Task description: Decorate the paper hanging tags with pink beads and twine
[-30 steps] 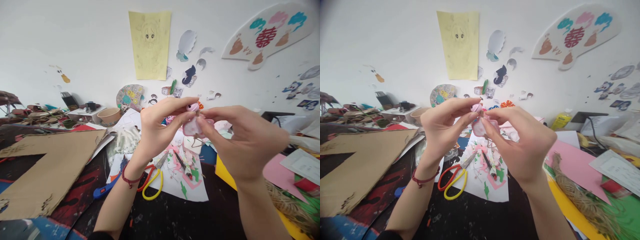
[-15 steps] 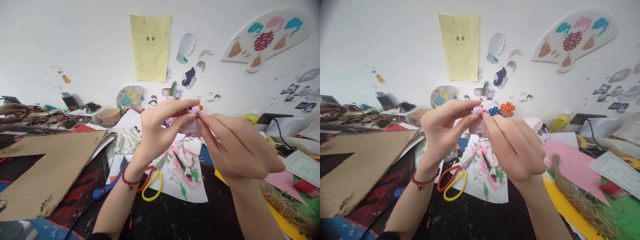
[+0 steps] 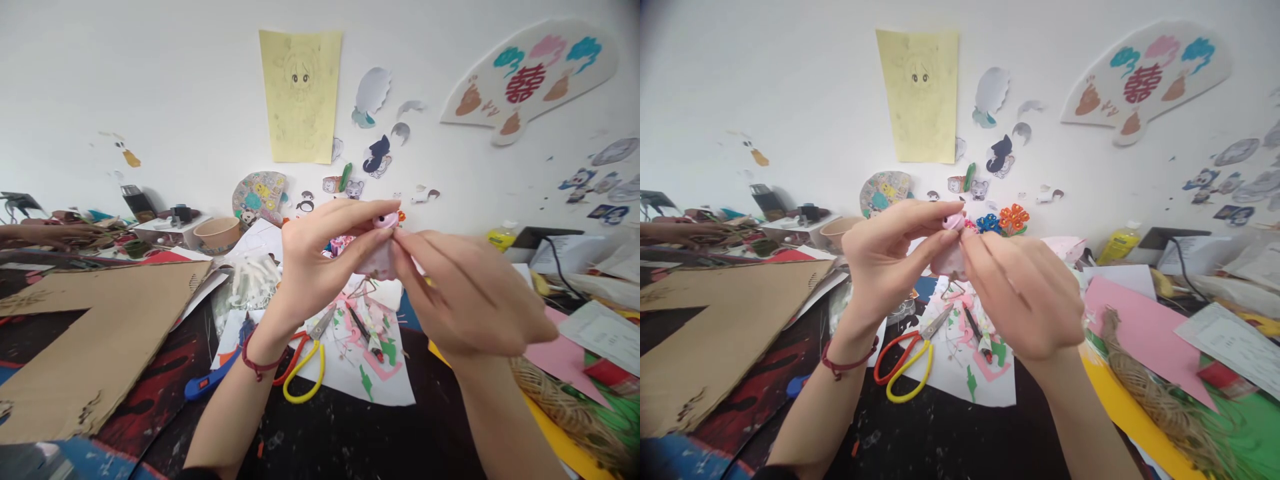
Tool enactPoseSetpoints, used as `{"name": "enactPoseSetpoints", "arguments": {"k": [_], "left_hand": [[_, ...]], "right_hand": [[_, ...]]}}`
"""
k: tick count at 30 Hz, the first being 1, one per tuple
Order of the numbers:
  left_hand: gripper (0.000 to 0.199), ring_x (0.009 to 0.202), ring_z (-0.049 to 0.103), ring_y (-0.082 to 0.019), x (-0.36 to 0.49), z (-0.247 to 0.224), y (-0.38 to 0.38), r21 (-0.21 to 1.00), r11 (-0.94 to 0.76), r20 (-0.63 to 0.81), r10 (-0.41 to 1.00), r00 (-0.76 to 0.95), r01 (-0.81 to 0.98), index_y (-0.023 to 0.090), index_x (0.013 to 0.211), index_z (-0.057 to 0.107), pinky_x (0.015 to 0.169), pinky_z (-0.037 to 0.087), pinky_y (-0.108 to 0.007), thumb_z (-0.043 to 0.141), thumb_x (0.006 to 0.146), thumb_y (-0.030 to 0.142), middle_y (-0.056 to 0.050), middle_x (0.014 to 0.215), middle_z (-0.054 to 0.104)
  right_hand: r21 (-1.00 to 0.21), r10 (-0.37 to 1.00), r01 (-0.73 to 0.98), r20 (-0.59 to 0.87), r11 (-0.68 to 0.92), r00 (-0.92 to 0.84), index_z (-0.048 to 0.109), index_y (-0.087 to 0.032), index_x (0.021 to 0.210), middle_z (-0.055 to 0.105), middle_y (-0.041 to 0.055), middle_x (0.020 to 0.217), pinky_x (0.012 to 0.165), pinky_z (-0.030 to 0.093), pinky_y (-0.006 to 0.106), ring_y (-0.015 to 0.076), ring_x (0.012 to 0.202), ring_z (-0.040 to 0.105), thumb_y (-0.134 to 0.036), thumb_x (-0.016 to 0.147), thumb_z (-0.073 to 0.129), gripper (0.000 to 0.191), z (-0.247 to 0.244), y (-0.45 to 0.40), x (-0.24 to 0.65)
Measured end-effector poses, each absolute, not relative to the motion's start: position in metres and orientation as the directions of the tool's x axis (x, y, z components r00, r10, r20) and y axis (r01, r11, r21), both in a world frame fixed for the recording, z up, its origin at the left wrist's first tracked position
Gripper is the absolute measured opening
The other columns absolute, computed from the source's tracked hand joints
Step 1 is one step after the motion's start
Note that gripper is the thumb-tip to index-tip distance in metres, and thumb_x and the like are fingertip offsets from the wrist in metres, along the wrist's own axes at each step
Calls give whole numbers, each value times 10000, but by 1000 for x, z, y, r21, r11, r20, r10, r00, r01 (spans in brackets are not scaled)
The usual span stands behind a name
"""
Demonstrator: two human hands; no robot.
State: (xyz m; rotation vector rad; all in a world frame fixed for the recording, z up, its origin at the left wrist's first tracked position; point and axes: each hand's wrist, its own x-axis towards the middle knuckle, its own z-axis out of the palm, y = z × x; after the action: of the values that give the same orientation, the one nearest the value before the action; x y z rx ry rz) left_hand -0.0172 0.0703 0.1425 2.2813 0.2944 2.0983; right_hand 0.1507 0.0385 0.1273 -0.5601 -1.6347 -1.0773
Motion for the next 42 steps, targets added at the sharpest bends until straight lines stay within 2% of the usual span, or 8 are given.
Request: {"name": "enactPoseSetpoints", "arguments": {"k": [5, 7, 16, 22, 28, 35, 39, 42], "left_hand": [[205, 783, 675, -135, -19, 143, 69, 151, -980, 982, 164, 94, 130, 277, 1093, 724, 697, 605, -285, 665, 904, 223, -12, 927, 742], [201, 805, 680, -141, -19, 143, 69, 147, -981, 982, 160, 100, 126, 277, 1089, 725, 698, 604, -285, 665, 904, 228, -13, 930, 740], [190, 798, 682, -141, -17, 145, 67, 97, -983, 986, 116, 118, 157, 278, 1055, 732, 719, 593, -292, 639, 915, 190, -9, 907, 740], [194, 770, 677, -129, -16, 143, 68, 107, -985, 988, 120, 93, 136, 279, 1064, 735, 713, 590, -286, 636, 919, 197, -5, 897, 737], [200, 779, 673, -135, -16, 143, 68, 116, -985, 987, 129, 99, 129, 299, 1077, 734, 709, 591, -293, 626, 928, 220, 3, 890, 737], [206, 796, 680, -134, -17, 143, 67, 154, -984, 982, 162, 97, 89, 273, 1084, 732, 689, 597, -287, 654, 909, 196, -8, 911, 739], [196, 811, 682, -144, -17, 143, 65, 190, -978, 975, 198, 102, 85, 282, 1084, 733, 701, 606, -305, 644, 918, 228, -8, 926, 742], [191, 796, 680, -144, -17, 143, 64, 185, -979, 973, 194, 122, 80, 289, 1083, 733, 700, 604, -312, 639, 924, 241, -7, 905, 740]], "right_hand": [[-140, 156, 655, 987, 743, 34, 746, -321, 976, 766, 1, 877, 713, 578, 392, 215, 767, 710, -129, 808, 718, 256, 133, 37, 140], [-265, 257, 551, 962, 791, 94, 752, -313, 918, 760, 4, 865, 714, 574, 399, 211, 756, 701, -148, 808, 724, 201, 134, 36, 138], [-332, 308, 507, 942, 795, 135, 758, -287, 898, 751, 10, 851, 703, 564, 390, 204, 755, 691, -140, 806, 728, 176, 136, 33, 135], [-55, 60, 721, 998, 691, 18, 750, -302, 962, 761, 9, 860, 727, 574, 395, 230, 797, 705, -103, 792, 729, 262, 130, 33, 138], [214, -139, 794, 977, 568, -163, 705, -315, 1137, 766, 14, 930, 723, 578, 397, 245, 790, 718, -119, 787, 738, 402, 125, 37, 147], [497, -183, 767, 866, 406, -465, 715, -268, 1127, 770, 38, 984, 715, 580, 359, 232, 819, 729, -92, 780, 734, 389, 128, 37, 162], [549, -215, 744, 835, 380, -507, 718, -312, 1132, 775, 5, 986, 709, 588, 360, 221, 799, 730, -127, 779, 745, 400, 127, 39, 167], [500, -174, 772, 864, 393, -472, 736, -330, 1097, 778, 0, 958, 681, 579, 378, 228, 780, 721, -166, 773, 757, 363, 125, 40, 169]]}}
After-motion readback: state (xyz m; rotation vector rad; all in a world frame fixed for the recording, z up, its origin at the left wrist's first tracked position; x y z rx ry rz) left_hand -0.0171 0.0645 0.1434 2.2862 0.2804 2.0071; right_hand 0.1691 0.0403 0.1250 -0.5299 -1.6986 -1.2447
